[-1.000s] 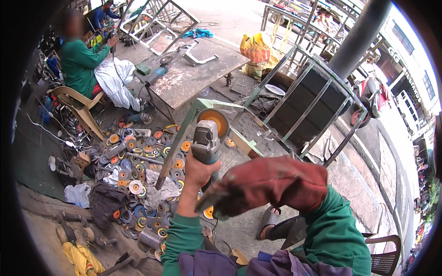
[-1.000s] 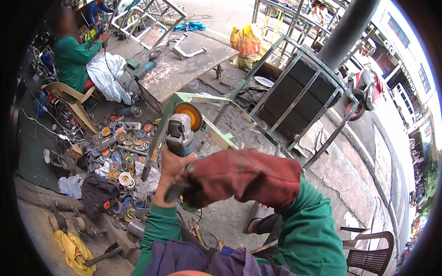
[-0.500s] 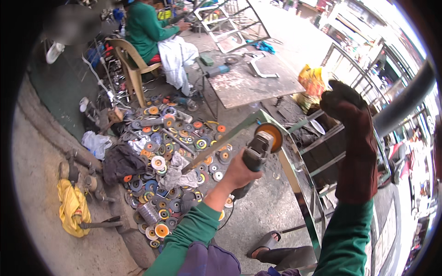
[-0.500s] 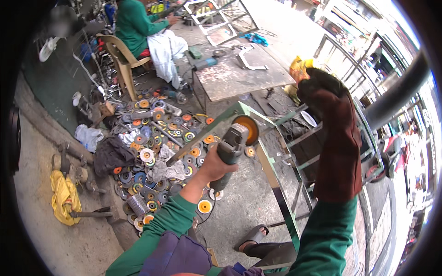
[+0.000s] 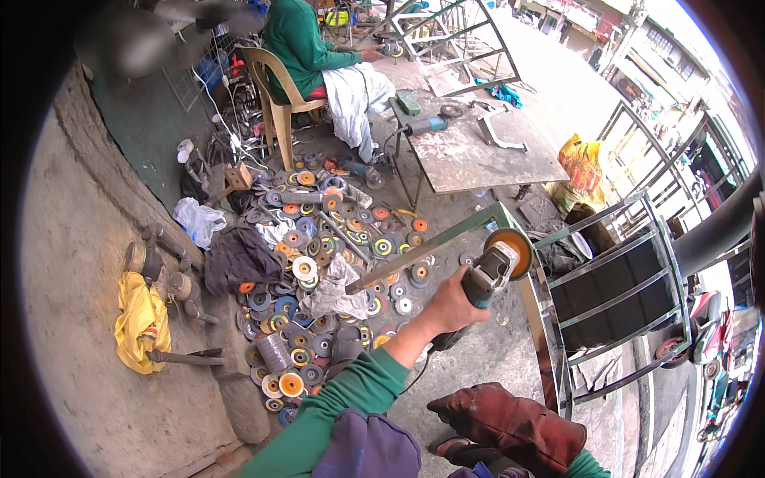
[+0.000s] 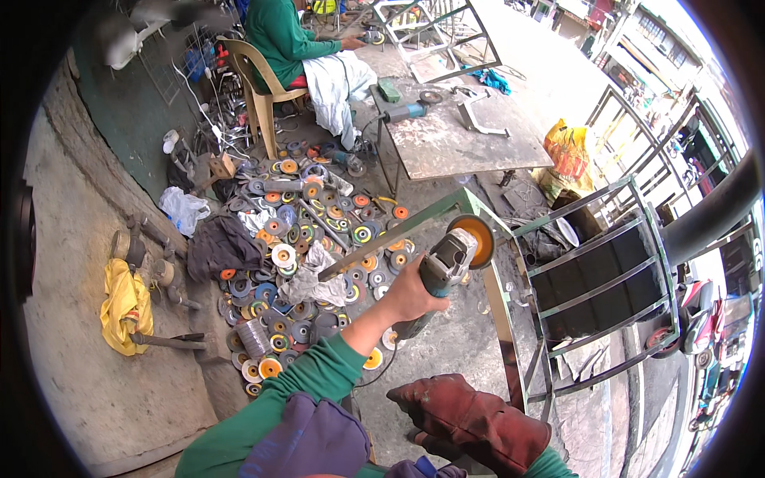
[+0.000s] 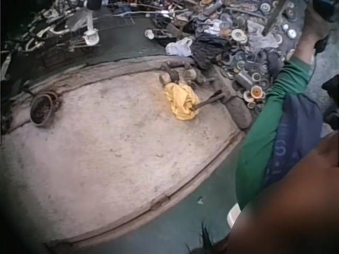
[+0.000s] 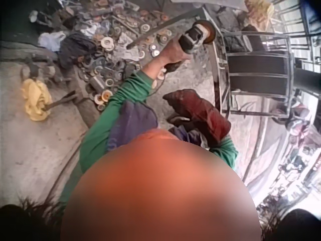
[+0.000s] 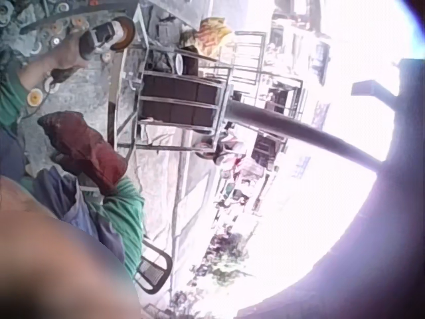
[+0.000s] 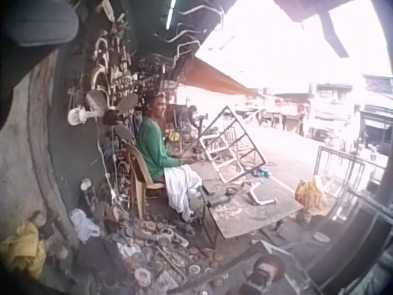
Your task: The person uses an angle grinder to smooth the edges of a green metal frame. They hold the frame with a gloved left hand and operate the grinder with the right, moving along the frame's edges and corners.
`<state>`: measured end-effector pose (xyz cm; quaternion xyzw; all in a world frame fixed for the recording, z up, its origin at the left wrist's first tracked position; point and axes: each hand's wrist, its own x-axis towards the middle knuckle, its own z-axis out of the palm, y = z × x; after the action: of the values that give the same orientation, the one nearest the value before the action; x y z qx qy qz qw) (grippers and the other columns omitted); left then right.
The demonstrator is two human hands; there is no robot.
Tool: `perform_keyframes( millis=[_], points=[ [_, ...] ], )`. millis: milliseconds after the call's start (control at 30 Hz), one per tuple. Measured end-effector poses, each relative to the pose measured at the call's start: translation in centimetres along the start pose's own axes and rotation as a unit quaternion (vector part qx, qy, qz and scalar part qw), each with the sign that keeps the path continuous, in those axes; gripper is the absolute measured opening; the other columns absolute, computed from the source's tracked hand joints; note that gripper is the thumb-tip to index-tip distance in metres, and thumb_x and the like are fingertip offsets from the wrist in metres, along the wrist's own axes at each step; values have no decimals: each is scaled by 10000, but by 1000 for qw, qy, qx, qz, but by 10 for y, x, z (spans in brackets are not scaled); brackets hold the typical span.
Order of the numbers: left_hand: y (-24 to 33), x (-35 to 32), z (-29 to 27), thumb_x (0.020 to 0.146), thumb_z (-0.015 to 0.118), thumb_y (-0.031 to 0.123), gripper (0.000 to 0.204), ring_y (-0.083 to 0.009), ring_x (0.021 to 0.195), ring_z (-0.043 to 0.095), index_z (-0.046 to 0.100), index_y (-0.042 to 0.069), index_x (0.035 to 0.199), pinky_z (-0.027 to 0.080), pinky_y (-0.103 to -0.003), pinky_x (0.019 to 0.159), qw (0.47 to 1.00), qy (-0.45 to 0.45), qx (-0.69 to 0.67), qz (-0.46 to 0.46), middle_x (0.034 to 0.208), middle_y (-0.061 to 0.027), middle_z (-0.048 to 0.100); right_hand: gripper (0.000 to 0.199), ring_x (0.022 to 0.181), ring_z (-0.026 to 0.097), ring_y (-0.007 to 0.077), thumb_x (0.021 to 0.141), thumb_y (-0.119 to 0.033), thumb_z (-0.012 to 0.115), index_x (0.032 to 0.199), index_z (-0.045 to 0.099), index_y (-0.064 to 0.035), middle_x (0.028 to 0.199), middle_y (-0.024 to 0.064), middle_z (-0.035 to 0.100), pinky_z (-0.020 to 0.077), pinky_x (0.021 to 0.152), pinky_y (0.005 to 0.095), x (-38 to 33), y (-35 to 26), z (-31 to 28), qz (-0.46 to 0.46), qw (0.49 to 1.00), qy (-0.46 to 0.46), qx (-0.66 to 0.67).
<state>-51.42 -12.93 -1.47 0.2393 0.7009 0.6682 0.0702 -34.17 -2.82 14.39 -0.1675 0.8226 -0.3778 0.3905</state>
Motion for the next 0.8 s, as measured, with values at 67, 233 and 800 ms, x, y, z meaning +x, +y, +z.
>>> perform_keyframes(
  millis=[67, 233, 800],
  points=[
    [2, 0, 0, 675, 900, 220, 730, -417, 1074, 723, 577, 36, 1304, 565, -453, 942, 1000, -2, -9, 8, 1123, -238, 738, 505, 1119, 731, 285, 940, -179, 730, 1429, 633, -98, 1183, 151, 744, 578, 967, 404, 7, 11, 3, 8, 999, -8, -39],
    [5, 0, -2, 677, 902, 215, 735, -406, 1068, 722, 575, 35, 1311, 564, -441, 939, 1000, -9, -5, -3, 1114, -228, 738, 459, 1093, 735, 311, 935, -187, 718, 1383, 650, -111, 1145, 154, 747, 582, 942, 429, 22, 29, 3, 21, 987, -70, -144],
    [16, 0, -7, 688, 889, 163, 655, -253, 1004, 716, 621, 41, 1272, 559, -383, 932, 999, -20, -14, -27, 1107, -133, 738, 328, 1030, 750, 372, 849, -105, 674, 1175, 687, -137, 1060, 150, 752, 598, 851, 501, 38, 43, 24, 67, 934, -205, -285]
  ],
)
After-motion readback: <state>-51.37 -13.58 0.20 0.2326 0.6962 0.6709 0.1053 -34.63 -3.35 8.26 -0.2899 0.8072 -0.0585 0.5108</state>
